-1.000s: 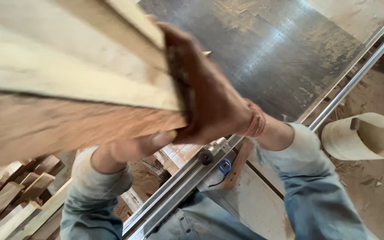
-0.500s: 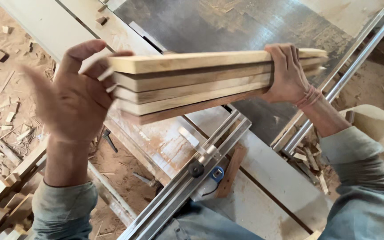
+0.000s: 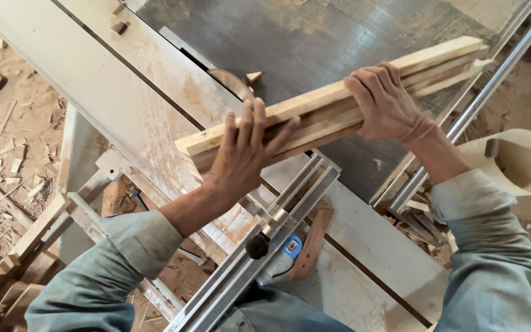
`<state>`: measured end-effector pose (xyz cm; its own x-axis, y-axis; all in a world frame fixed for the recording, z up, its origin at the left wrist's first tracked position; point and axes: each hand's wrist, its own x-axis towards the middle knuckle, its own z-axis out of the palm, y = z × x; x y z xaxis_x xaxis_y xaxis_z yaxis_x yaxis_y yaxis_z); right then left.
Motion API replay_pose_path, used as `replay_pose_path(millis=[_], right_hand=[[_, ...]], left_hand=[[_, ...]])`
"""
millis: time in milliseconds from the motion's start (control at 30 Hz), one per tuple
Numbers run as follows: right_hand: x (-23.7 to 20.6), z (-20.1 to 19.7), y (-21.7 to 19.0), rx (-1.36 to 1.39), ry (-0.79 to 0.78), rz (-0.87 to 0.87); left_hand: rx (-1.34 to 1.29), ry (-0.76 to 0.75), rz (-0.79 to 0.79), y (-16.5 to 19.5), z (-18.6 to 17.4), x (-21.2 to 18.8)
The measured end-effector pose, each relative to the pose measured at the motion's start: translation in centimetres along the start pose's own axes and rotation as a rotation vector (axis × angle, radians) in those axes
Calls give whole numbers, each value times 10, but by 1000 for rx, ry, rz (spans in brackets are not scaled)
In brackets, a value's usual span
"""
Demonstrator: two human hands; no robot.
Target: The person repeatedly picks up small wooden planks from a nearby pile and feeds them through a table saw to trim their ends. After each cut, the trimmed pieces are stacked on the saw table. The process is repeated continuously throughout the clip.
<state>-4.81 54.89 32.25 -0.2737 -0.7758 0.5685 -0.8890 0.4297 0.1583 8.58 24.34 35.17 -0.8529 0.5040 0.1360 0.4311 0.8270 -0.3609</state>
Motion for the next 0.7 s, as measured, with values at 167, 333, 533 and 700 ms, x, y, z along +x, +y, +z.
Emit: replay_pose_path(millis=[167,333,533,700], right_hand=[[0,14,15,71,-36,35],[-19,59,23,-59,41,176],[-85,140,-29,99,-20,1086],[-76,187,-51,655,-328,1051]], left_hand=[[-93,177,-90,-6,9,-3],[-53,111,-47,-16,13,22],[-305,-159,-171,-22,15,57],[-587,-404,-333,-8,22,90]])
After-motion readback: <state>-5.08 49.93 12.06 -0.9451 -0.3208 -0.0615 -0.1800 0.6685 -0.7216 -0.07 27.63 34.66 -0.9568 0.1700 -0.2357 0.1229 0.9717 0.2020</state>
